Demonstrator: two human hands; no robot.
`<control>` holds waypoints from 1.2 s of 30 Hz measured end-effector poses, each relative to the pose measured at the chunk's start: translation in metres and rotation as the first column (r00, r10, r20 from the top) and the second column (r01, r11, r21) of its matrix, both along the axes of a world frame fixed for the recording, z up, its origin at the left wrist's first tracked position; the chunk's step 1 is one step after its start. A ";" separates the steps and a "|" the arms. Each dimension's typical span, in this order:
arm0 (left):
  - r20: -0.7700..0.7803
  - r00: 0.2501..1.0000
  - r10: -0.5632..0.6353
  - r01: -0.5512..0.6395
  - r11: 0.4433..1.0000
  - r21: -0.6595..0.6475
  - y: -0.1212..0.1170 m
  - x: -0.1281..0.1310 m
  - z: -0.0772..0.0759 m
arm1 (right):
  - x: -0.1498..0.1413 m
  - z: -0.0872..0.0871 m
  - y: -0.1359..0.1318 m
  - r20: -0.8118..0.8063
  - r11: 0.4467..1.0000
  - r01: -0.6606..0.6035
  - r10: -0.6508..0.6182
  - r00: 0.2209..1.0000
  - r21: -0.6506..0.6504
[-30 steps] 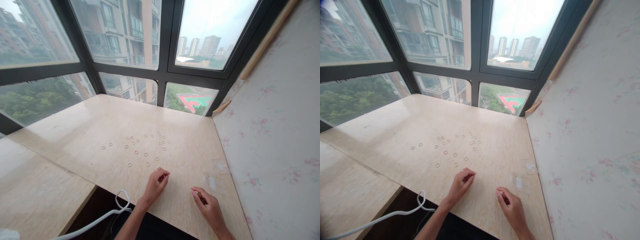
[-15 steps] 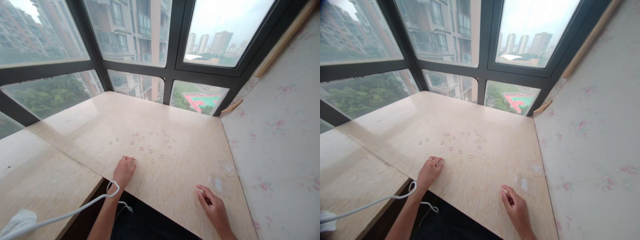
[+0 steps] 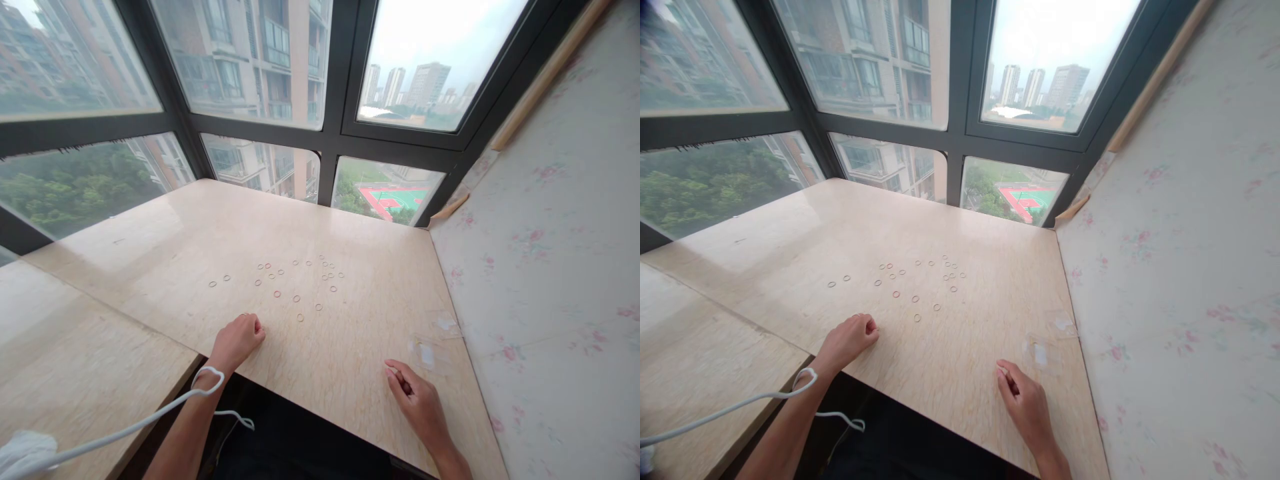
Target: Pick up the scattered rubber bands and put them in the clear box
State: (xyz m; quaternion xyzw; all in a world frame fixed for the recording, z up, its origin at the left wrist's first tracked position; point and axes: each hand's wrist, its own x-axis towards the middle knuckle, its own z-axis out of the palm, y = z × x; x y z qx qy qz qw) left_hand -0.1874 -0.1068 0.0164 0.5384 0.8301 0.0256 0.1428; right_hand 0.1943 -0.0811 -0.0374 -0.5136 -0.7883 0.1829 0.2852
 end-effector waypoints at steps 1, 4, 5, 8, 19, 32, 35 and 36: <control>0.002 1.000 -0.007 0.007 1.000 0.004 0.000 0.000 0.001 | 0.000 0.000 0.000 0.005 1.000 0.004 -0.004 1.000 0.003; 0.012 1.000 -0.010 0.009 0.999 0.047 0.001 0.002 0.002 | -0.002 0.002 -0.001 0.013 1.000 0.009 -0.009 1.000 0.004; 0.018 1.000 -0.003 0.002 0.998 0.065 0.001 0.003 0.002 | -0.002 0.003 -0.001 0.015 1.000 0.008 -0.008 1.000 0.003; 0.042 0.999 0.028 -0.032 0.994 0.101 0.002 0.009 -0.001 | -0.002 0.004 -0.001 0.019 1.000 0.006 -0.006 1.000 0.003; 0.543 0.824 -0.161 -0.030 0.945 0.326 0.027 0.096 0.016 | -0.004 0.005 -0.001 -0.001 1.000 0.017 -0.017 1.000 -0.013; 0.801 0.374 -0.467 0.135 0.882 0.452 0.102 0.253 0.000 | -0.007 0.011 0.002 -0.081 0.999 -0.003 0.000 0.997 -0.035; 0.723 0.451 -0.524 0.241 0.851 0.466 0.111 0.271 -0.005 | -0.008 0.010 0.002 -0.057 1.000 0.012 -0.013 0.998 -0.021; 0.691 0.477 -0.544 0.274 0.838 0.471 0.113 0.275 -0.006 | -0.008 0.010 0.002 -0.048 1.000 0.016 -0.017 0.999 -0.019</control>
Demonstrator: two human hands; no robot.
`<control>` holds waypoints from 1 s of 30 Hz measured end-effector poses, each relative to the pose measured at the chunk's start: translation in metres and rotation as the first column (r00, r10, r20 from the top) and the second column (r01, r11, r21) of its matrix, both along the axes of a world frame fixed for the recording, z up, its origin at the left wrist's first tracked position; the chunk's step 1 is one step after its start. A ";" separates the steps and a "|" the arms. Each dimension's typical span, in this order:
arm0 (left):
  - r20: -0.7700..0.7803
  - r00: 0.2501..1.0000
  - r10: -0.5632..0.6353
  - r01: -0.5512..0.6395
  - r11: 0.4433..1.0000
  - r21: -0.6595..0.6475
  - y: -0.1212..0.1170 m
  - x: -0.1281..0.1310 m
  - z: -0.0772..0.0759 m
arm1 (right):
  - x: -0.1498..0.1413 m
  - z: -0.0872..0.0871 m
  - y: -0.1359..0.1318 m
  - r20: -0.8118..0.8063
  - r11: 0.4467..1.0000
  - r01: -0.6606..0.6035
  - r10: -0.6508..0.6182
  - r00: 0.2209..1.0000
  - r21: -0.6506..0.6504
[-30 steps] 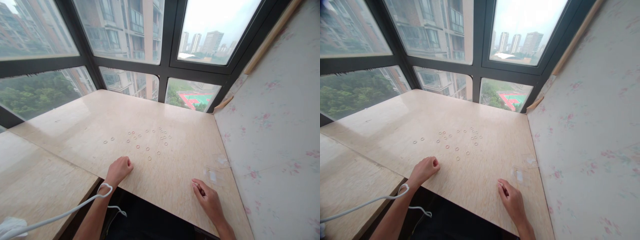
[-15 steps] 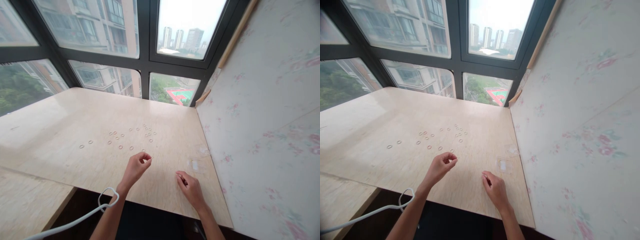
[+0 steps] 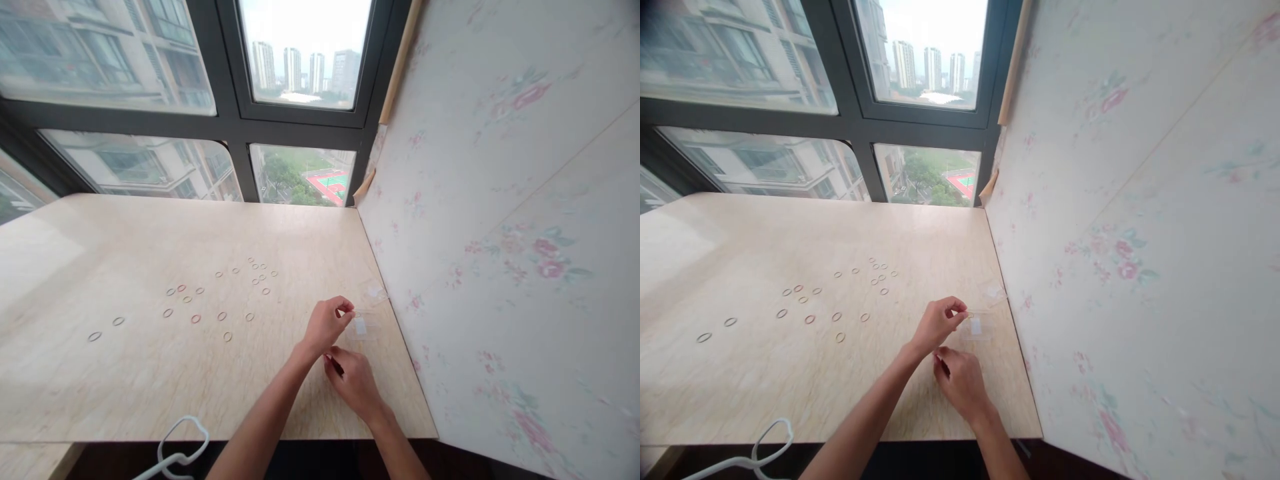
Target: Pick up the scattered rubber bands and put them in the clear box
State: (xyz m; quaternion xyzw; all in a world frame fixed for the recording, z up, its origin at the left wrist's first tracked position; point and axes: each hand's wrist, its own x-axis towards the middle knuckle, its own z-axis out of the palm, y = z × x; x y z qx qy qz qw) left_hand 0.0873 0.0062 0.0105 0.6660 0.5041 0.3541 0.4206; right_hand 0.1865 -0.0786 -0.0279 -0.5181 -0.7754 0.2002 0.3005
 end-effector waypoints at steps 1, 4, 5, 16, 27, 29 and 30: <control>-0.042 0.999 -0.006 0.007 1.000 0.019 0.001 0.003 -0.001 | 0.000 -0.001 0.000 0.008 1.000 0.003 -0.003 1.000 0.001; -0.110 0.994 0.023 -0.016 0.998 0.067 0.001 0.005 -0.003 | 0.001 -0.002 0.000 0.008 1.000 -0.003 0.003 1.000 -0.004; -0.116 0.992 0.043 -0.034 0.996 0.082 0.000 0.003 -0.004 | 0.001 -0.001 0.000 0.002 1.000 -0.006 0.006 1.000 -0.007; -0.147 0.963 0.225 -0.203 0.968 0.147 -0.047 -0.062 -0.025 | 0.005 0.003 -0.001 -0.159 0.993 -0.015 -0.003 0.987 -0.114; -0.209 0.964 0.167 -0.118 0.966 0.228 -0.084 -0.076 -0.045 | -0.070 0.053 0.017 -0.256 0.965 -0.230 0.193 0.947 -0.124; -0.198 0.951 0.239 -0.187 0.950 0.249 -0.083 -0.077 -0.047 | -0.101 0.065 0.031 -0.113 0.936 -0.321 0.307 0.945 -0.143; -0.190 0.945 0.268 -0.210 0.938 0.274 -0.084 -0.078 -0.048 | -0.116 0.069 0.040 -0.033 0.923 -0.353 0.352 0.935 -0.155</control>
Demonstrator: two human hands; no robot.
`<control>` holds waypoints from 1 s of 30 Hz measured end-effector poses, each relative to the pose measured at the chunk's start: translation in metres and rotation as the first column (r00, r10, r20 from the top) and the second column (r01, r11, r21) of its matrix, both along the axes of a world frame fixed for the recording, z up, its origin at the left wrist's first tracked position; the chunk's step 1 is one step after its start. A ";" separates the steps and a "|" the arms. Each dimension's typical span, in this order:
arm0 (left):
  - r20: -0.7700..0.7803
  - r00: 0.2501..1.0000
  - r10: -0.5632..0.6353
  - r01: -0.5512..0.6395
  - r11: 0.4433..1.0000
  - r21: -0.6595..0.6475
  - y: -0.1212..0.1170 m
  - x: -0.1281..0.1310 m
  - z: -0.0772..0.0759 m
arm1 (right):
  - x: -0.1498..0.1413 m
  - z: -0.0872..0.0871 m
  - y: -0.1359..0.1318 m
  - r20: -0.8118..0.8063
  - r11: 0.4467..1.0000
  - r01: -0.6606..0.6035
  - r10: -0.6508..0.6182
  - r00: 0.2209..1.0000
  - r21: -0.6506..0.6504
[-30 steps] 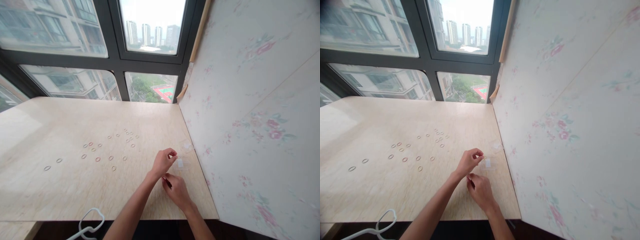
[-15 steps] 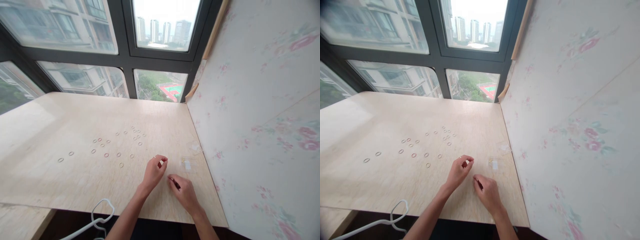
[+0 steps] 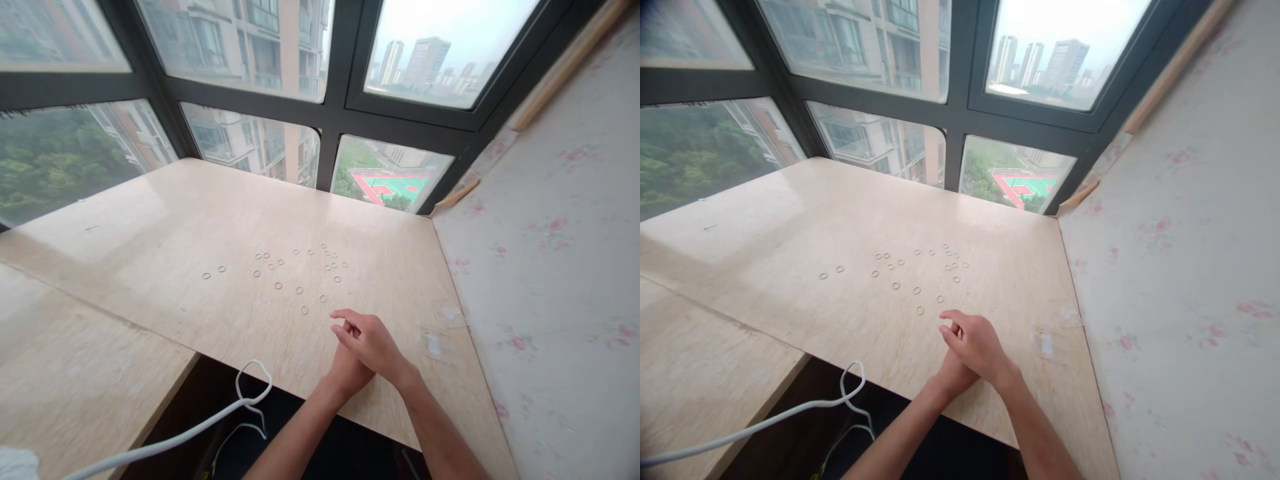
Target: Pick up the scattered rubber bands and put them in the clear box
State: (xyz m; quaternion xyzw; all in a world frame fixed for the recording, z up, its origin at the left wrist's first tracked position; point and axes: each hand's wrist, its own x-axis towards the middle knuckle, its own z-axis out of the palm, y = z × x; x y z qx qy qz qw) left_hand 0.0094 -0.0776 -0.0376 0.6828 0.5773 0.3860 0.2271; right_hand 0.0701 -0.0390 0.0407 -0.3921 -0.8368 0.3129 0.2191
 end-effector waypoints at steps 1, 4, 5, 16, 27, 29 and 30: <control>0.002 1.000 -0.001 0.001 1.000 0.028 -0.001 -0.001 -0.001 | -0.015 0.002 0.008 0.093 0.999 -0.038 0.036 0.995 0.019; 0.029 0.996 -0.088 0.086 0.995 0.058 -0.001 -0.003 -0.001 | -0.053 -0.001 0.032 0.401 0.988 -0.144 0.111 0.909 0.053; 0.034 0.993 -0.110 0.108 0.993 0.054 -0.001 -0.004 -0.001 | -0.063 -0.003 0.039 0.461 0.984 -0.170 0.129 0.878 0.049; 0.085 0.990 -0.115 0.104 0.987 0.121 0.003 -0.005 0.000 | -0.095 -0.019 0.061 0.593 0.976 -0.218 0.172 0.786 0.007; 0.000 0.988 -0.157 0.156 0.984 0.080 0.002 -0.008 0.003 | -0.070 -0.016 0.069 0.298 0.983 -0.157 0.178 0.938 -0.094; -0.002 0.988 -0.152 0.152 0.986 0.069 0.001 -0.008 0.004 | -0.057 -0.011 0.069 0.209 0.985 -0.125 0.148 0.967 -0.117; 0.001 0.988 -0.151 0.151 0.987 0.063 0.001 -0.008 0.004 | -0.050 -0.008 0.068 0.167 0.987 -0.104 0.124 0.978 -0.125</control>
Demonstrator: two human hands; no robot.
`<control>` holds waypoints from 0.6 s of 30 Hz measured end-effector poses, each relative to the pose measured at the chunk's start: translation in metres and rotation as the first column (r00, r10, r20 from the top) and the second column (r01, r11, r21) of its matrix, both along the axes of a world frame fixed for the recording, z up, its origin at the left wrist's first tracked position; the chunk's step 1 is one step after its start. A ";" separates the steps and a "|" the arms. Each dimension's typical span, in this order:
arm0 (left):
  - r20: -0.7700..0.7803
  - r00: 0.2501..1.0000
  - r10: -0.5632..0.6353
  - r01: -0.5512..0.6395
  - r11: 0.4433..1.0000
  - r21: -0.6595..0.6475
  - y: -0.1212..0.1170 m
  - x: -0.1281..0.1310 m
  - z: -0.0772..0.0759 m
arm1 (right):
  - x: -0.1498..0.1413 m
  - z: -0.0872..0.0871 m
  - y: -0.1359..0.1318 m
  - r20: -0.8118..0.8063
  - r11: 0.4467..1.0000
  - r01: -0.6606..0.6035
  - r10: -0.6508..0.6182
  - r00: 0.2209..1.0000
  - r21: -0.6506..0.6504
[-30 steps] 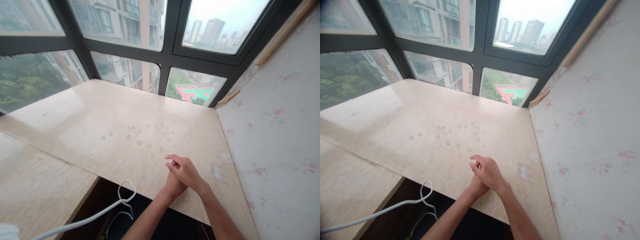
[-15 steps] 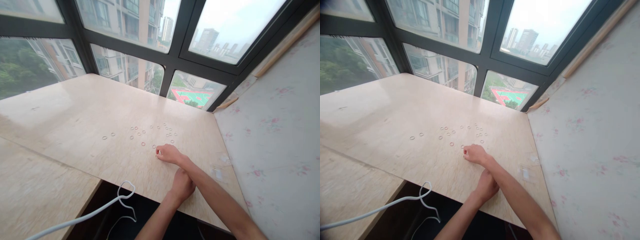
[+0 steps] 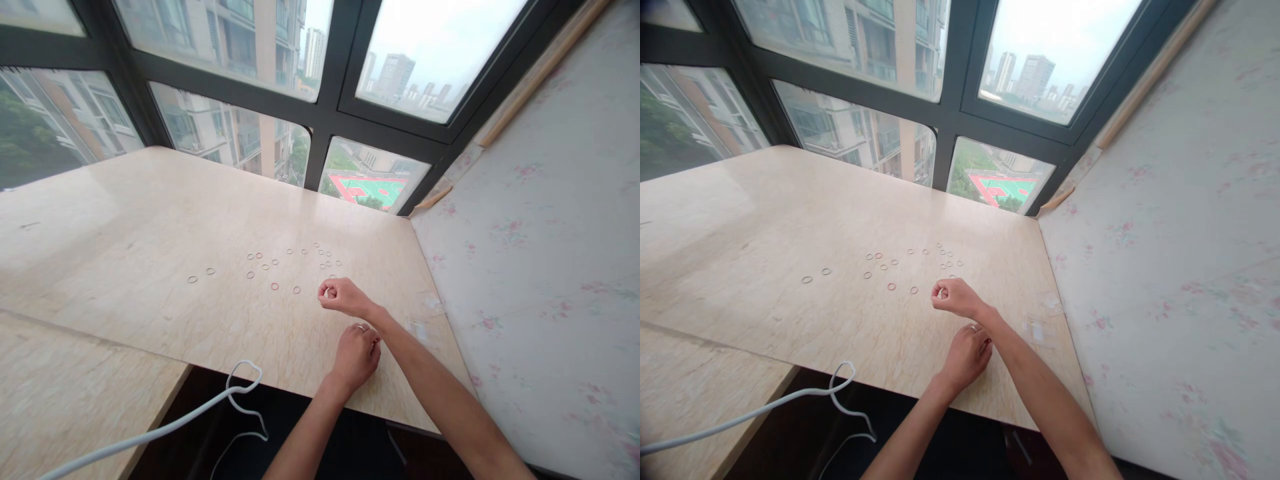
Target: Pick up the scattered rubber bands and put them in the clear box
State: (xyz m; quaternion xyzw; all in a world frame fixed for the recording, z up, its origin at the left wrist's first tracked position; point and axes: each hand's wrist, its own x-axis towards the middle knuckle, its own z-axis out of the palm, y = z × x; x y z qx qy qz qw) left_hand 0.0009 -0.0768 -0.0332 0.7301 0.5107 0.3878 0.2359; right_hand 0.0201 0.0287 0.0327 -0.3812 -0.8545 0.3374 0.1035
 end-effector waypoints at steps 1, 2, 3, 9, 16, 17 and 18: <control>0.002 1.000 -0.001 0.001 1.000 -0.008 0.000 0.000 0.001 | 0.008 0.003 -0.001 -0.038 0.999 0.031 -0.031 0.999 -0.011; 0.003 1.000 -0.001 0.001 1.000 -0.017 -0.001 0.000 0.001 | 0.017 0.006 -0.002 -0.072 0.998 0.063 -0.064 0.995 -0.021; 0.003 1.000 -0.002 0.002 1.000 -0.025 -0.001 0.000 0.001 | 0.028 0.008 -0.004 -0.099 0.995 0.094 -0.097 0.990 -0.027; 0.018 1.000 -0.013 0.014 0.998 -0.056 -0.001 0.000 0.000 | 0.123 0.016 -0.015 -0.340 0.890 0.436 -0.455 0.823 -0.135; 0.026 0.999 -0.025 0.026 0.998 -0.062 0.001 0.000 -0.001 | 0.219 0.003 -0.040 -0.339 0.651 0.756 -0.727 0.598 -0.063; 0.023 0.999 -0.025 0.026 0.998 -0.065 0.001 0.000 0.000 | 0.224 0.001 -0.044 -0.329 0.644 0.763 -0.734 0.595 -0.056; 0.020 0.999 -0.025 0.027 0.997 -0.070 0.001 0.000 0.000 | 0.227 -0.001 -0.046 -0.323 0.640 0.766 -0.737 0.594 -0.053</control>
